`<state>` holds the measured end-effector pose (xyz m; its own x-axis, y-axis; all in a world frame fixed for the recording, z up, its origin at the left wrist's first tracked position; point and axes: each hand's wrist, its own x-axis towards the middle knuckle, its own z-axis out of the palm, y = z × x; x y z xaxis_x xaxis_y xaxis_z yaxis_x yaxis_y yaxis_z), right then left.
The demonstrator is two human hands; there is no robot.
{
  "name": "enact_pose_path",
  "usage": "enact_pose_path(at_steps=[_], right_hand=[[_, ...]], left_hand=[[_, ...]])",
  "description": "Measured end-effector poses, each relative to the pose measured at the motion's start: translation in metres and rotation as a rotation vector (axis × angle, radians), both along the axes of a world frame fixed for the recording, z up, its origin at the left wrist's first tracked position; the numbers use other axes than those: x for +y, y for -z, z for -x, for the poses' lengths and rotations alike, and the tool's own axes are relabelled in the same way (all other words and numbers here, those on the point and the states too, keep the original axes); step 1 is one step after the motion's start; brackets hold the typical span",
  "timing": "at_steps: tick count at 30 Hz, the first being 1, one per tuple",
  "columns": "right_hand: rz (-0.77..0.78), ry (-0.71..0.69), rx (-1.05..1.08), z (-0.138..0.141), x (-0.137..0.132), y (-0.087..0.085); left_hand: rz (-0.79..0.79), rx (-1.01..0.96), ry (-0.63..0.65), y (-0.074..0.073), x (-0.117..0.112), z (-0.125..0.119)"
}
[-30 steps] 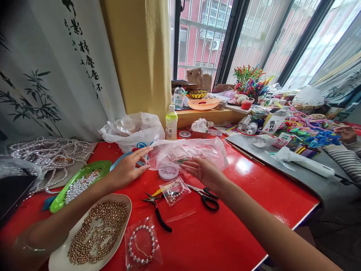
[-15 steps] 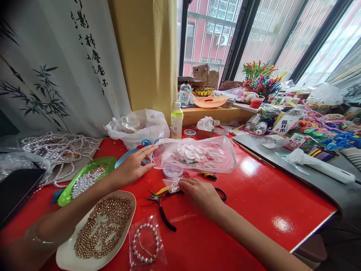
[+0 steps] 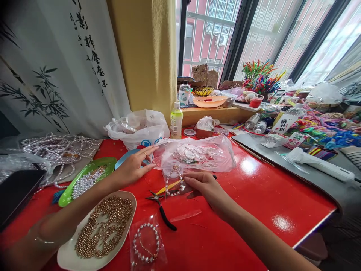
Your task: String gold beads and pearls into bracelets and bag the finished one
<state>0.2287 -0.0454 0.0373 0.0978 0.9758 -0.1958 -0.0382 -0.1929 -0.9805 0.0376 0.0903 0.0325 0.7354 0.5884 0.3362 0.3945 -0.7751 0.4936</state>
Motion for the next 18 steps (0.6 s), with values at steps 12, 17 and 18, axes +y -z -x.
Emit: enact_pose_path(at_steps=[12, 17, 18], right_hand=[[0.209, 0.177, 0.099, -0.002, 0.004, 0.005], [-0.045, -0.194, -0.738, 0.030, -0.016, 0.026], [-0.086, -0.245, -0.870, 0.035, -0.018, 0.029]], left_hand=[[0.004, -0.010, -0.007, -0.004, -0.002, 0.001], [0.009, -0.031, 0.023, -0.004, -0.002, 0.001], [0.016, -0.033, 0.027, -0.004, -0.002, 0.001]])
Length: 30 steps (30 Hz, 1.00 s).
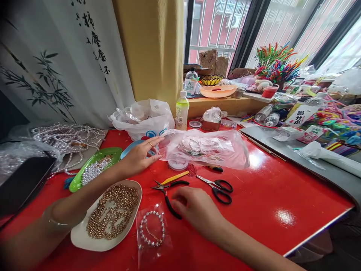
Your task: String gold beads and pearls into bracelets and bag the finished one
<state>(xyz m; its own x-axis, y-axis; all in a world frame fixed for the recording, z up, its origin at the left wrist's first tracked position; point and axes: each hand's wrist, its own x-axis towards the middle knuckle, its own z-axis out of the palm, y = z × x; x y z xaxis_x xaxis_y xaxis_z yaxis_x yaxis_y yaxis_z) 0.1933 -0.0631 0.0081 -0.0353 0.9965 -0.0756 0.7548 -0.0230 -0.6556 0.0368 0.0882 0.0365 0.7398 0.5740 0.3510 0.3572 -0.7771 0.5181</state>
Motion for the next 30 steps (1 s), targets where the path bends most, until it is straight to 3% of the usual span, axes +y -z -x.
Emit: enact_pose_path(at_steps=[4, 10, 17, 24, 30], right_hand=[[-0.087, -0.134, -0.319, 0.018, 0.002, 0.004], [-0.099, -0.339, -0.489, 0.030, 0.016, -0.003], [-0.065, -0.297, -0.395, 0.026, 0.016, 0.002], [-0.123, -0.299, -0.507, 0.029, 0.013, 0.001], [-0.057, -0.235, -0.290, 0.024, 0.014, -0.001]], left_hand=[[0.008, 0.012, -0.009, -0.001, 0.000, 0.000], [-0.017, 0.024, -0.005, -0.002, 0.000, 0.002], [-0.032, 0.018, 0.011, -0.001, 0.001, 0.001], [-0.053, 0.030, 0.003, 0.003, 0.001, 0.000], [-0.039, 0.041, -0.011, 0.006, 0.001, -0.001]])
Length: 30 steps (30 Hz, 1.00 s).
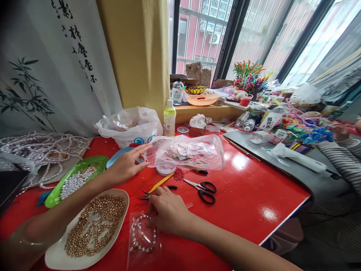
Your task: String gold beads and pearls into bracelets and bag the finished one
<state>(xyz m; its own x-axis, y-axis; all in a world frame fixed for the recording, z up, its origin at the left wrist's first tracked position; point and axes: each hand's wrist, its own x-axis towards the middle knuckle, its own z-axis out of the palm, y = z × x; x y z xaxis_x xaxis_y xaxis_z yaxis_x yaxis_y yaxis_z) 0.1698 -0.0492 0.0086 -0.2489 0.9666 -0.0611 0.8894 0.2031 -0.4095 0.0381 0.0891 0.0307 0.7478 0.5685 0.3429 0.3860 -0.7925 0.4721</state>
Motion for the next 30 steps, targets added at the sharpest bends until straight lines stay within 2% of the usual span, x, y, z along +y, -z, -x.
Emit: enact_pose_path(at_steps=[3, 7, 9, 13, 16, 18, 21, 22, 23, 24, 27, 29, 30], right_hand=[[0.034, 0.091, 0.241, -0.003, -0.001, -0.001], [0.171, 0.229, 0.582, -0.018, 0.009, -0.009], [0.189, 0.348, 0.686, -0.037, 0.019, -0.015], [0.095, 0.579, 0.741, -0.085, 0.028, -0.031], [0.014, 0.691, 0.669, -0.111, 0.014, -0.044], [-0.134, 0.753, 0.549, -0.121, 0.000, -0.051], [-0.603, 0.842, 0.025, -0.131, -0.013, -0.056], [-0.697, 0.830, -0.120, -0.134, -0.014, -0.055], [-0.706, 0.812, -0.172, -0.139, -0.014, -0.055], [-0.634, 0.797, -0.123, -0.145, -0.011, -0.054], [-0.267, 0.797, 0.225, -0.169, 0.005, -0.062], [-0.194, 0.793, 0.347, -0.188, 0.020, -0.077], [-0.194, 0.786, 0.410, -0.197, 0.027, -0.089]], left_hand=[[0.019, 0.011, 0.002, 0.001, 0.000, 0.000], [0.022, 0.018, -0.007, 0.001, 0.000, 0.001], [0.011, 0.015, -0.008, -0.001, -0.001, 0.001], [0.010, 0.012, -0.005, -0.004, -0.002, 0.001], [0.012, 0.009, -0.005, -0.003, -0.001, 0.000], [0.011, -0.002, 0.000, -0.003, 0.000, 0.000], [0.017, -0.025, -0.004, -0.003, -0.001, 0.001], [0.024, -0.033, -0.009, -0.003, -0.001, 0.002], [0.032, -0.039, -0.014, -0.005, -0.001, 0.002], [0.041, -0.042, -0.016, -0.007, -0.001, 0.001], [0.064, -0.037, 0.016, -0.023, 0.004, -0.006], [0.088, -0.063, 0.029, -0.043, 0.014, -0.019], [0.097, -0.123, -0.018, -0.055, 0.021, -0.029]])
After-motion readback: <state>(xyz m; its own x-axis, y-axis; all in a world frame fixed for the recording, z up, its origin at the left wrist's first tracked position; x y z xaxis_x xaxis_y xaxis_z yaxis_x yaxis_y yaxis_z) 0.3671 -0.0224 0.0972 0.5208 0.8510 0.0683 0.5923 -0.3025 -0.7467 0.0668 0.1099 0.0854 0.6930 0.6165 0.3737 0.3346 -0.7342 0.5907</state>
